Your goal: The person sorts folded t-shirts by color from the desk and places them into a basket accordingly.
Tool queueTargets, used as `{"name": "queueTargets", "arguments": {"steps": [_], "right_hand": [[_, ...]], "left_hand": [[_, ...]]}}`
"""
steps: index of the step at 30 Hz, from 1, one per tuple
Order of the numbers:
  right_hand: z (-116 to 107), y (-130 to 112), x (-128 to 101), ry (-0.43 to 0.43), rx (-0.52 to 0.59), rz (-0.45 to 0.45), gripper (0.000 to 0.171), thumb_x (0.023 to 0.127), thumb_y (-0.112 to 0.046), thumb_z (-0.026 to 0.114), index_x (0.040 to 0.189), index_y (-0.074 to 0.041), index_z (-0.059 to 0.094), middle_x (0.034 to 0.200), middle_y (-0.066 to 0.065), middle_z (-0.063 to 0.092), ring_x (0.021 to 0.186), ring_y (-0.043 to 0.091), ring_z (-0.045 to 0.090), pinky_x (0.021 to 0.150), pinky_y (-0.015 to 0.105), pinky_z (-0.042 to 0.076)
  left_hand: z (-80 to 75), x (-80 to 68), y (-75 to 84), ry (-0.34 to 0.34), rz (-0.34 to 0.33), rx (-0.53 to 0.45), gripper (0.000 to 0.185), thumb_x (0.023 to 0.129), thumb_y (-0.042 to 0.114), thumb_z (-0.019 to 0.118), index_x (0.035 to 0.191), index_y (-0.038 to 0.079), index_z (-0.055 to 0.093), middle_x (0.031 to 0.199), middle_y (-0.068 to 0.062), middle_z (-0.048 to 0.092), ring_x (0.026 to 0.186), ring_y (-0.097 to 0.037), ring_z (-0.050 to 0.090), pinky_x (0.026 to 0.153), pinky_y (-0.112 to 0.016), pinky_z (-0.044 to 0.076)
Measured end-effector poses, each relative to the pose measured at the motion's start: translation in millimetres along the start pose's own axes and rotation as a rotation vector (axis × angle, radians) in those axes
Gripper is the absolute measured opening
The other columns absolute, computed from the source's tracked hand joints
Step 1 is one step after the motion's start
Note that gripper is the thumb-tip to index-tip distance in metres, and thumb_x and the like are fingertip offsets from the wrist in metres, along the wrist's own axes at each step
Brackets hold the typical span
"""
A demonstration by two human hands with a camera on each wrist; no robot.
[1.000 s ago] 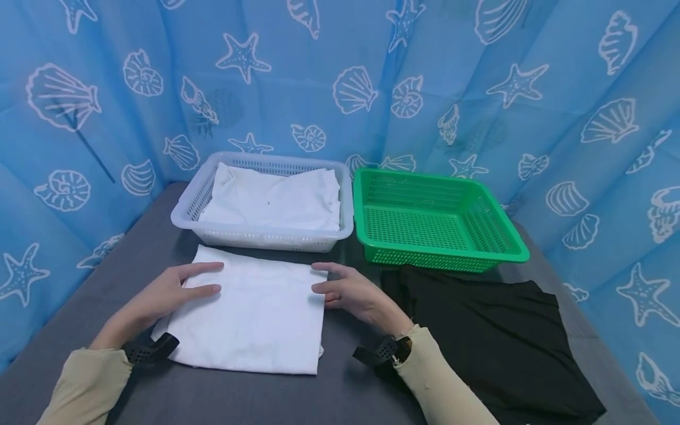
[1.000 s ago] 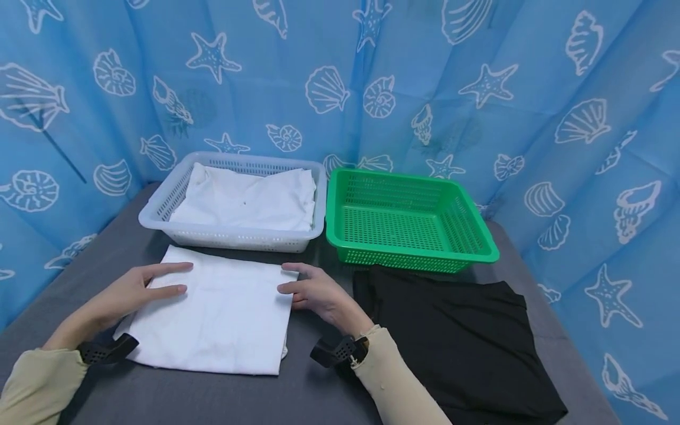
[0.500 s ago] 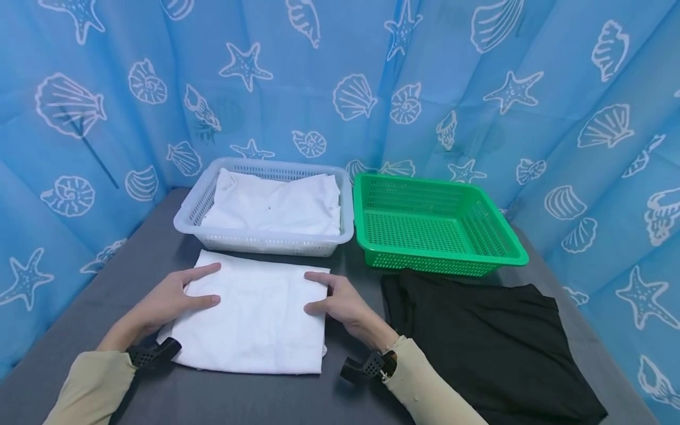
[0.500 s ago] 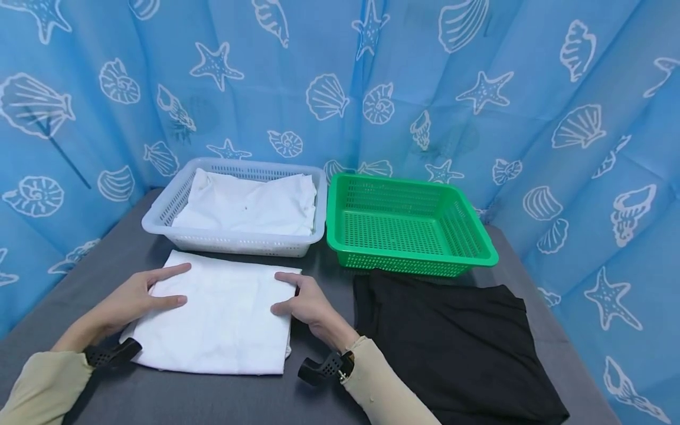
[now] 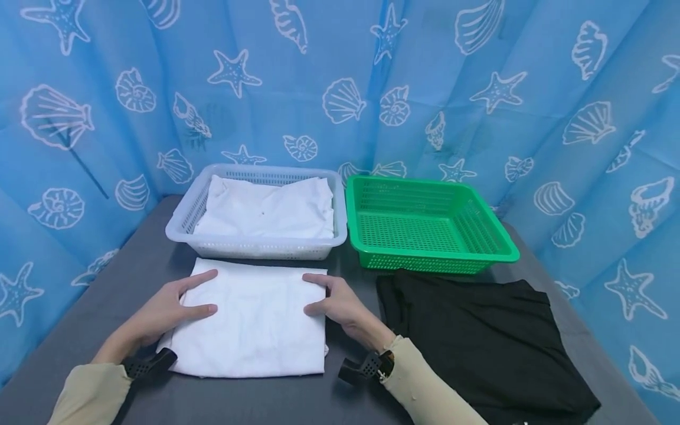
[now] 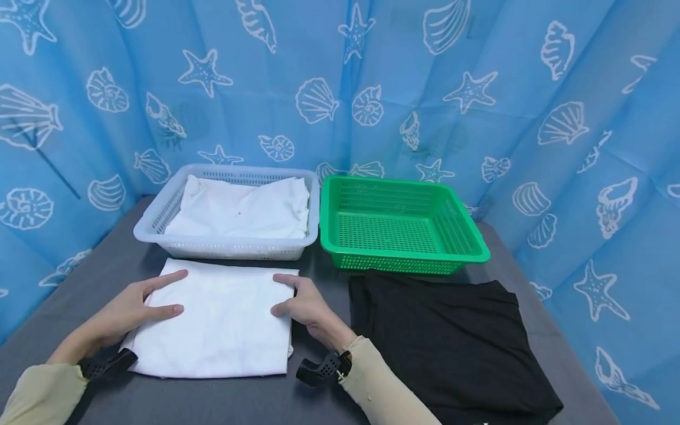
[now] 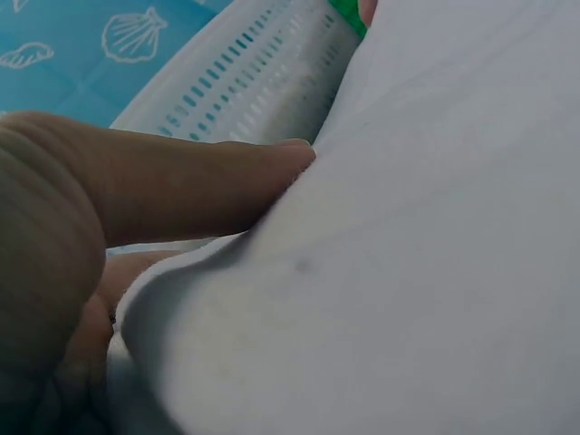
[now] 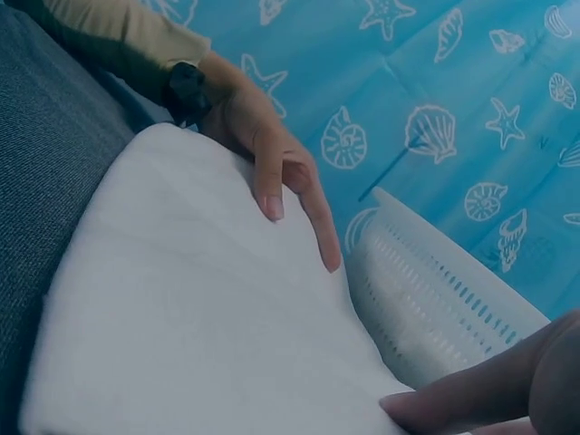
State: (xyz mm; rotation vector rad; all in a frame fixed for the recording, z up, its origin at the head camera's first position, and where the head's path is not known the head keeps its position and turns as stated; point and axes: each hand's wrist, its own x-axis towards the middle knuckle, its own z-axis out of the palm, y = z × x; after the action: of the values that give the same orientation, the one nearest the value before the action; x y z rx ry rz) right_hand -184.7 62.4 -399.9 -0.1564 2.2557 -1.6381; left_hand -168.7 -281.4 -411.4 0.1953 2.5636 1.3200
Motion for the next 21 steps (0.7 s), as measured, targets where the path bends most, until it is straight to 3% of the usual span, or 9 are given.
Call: {"name": "queueTargets", "arguments": {"steps": [12, 21], "right_hand": [[-0.3, 1.2, 0.1, -0.019, 0.008, -0.017, 0.065, 0.078, 0.004, 0.077, 0.136, -0.019, 0.061, 0.144, 0.01, 0.047, 0.136, 0.029, 0.036, 0.109, 0.054, 0.029], [-2.1, -2.6, -2.7, 0.005, 0.031, -0.026, 0.066, 0.079, 0.005, 0.074, 0.138, -0.02, 0.059, 0.144, 0.009, 0.047, 0.134, 0.028, 0.039, 0.107, 0.052, 0.033]], "left_hand": [[0.5, -6.1, -0.3, -0.003, 0.017, 0.005, 0.088, 0.087, 0.039, 0.075, 0.156, 0.01, 0.028, 0.154, -0.027, 0.026, 0.138, -0.049, 0.024, 0.101, -0.07, 0.025], [-1.3, -4.7, 4.9, -0.002, 0.034, 0.044, 0.088, 0.088, 0.042, 0.073, 0.157, 0.013, 0.027, 0.155, -0.027, 0.025, 0.138, -0.05, 0.025, 0.1, -0.071, 0.027]]}}
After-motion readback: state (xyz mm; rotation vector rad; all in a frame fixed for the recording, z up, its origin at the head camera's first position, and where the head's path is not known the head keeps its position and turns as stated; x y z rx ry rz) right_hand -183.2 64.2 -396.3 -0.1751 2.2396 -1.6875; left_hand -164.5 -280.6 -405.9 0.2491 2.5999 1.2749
